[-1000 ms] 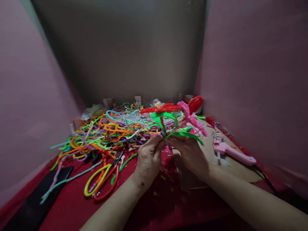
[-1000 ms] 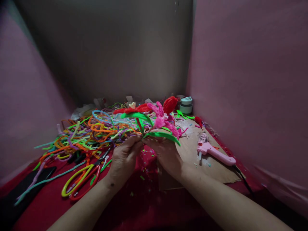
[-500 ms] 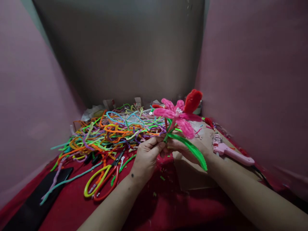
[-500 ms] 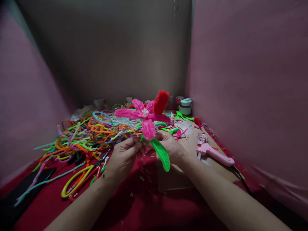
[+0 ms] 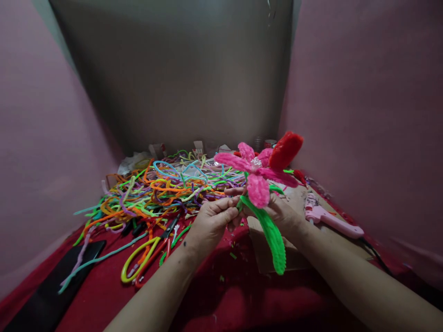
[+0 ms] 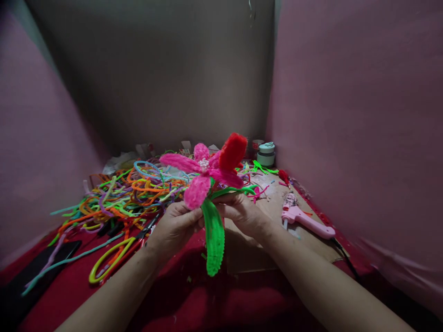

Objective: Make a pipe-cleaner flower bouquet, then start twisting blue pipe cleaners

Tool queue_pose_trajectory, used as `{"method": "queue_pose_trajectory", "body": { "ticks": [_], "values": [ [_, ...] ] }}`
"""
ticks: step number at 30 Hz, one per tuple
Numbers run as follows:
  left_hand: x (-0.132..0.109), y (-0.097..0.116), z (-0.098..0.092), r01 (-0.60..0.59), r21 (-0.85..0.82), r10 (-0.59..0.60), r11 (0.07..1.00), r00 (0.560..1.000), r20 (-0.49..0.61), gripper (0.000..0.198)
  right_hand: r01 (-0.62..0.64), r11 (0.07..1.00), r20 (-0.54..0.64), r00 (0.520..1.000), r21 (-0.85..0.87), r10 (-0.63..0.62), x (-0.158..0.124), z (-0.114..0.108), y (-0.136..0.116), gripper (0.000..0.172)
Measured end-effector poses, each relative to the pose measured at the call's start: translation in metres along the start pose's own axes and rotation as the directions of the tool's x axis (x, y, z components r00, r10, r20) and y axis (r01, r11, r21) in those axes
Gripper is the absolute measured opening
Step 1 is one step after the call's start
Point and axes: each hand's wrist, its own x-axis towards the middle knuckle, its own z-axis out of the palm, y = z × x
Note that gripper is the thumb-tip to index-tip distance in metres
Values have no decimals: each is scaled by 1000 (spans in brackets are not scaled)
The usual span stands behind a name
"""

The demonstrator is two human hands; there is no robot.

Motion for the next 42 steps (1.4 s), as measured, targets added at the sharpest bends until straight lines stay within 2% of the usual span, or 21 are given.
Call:
{"method": "queue_pose_trajectory", "body": {
  "ticks": [2,7,9,11,13,14,16,18,20,23,25,27,30,33,35,38,42],
  "values": [
    [0,2,-1,42,-8,-42,999,999,-2,21,-27,1000,-24,999,2,27,0,0,3,19],
    [1,4,1,170,-63,-172,983,985,-26,18,3,1000,-202,979,22,1,-2,7,12,21],
    [2,3,4,173,-108,-179,979,983,-47,17,16,1000,-254,967,24,-9,-2,13,13,23],
    [4,1,8,131,-141,-141,981,988,-66,17,24,999,-291,957,27,-15,-1,17,13,24],
    [4,-1,12,39,-127,-54,991,991,-119,15,26,999,-314,949,44,-11,0,22,13,23],
    [3,-2,14,-18,-80,5,997,987,-162,14,25,998,-323,946,62,-3,1,24,13,21],
    [0,-4,16,-130,121,157,984,958,-242,8,33,993,-341,940,109,6,2,29,13,18],
    [-3,-7,16,-206,399,322,894,914,-249,3,55,986,-362,932,156,5,2,34,13,13],
    [-6,-12,14,-260,627,450,734,878,-164,10,73,982,-398,918,176,3,2,38,13,9],
    [-7,-18,10,-308,802,547,511,837,-27,19,78,985,-454,891,155,1,1,42,13,9],
    [-7,-20,9,-295,841,556,454,831,-8,17,88,992,-467,884,95,-34,1,43,11,8],
    [-8,-18,11,-262,831,529,491,847,-46,11,113,994,-457,884,-3,-101,1,43,9,9],
    [-8,-13,17,-232,713,455,662,880,-136,7,123,980,-456,872,-153,-181,0,42,5,11],
    [-7,-7,22,-221,461,349,860,913,-213,6,69,981,-421,896,-179,-140,-2,40,1,15],
    [-6,-4,24,-178,296,247,939,944,-217,7,47,989,-362,927,-140,-95,-4,37,-1,21],
    [-6,-1,23,-96,142,121,985,976,-179,12,32,995,-303,951,-95,-60,-5,32,-5,24],
    [-6,0,20,-7,-87,0,996,996,-88,11,45,997,-289,955,-59,-61,1,23,-5,19]
  ]
}}
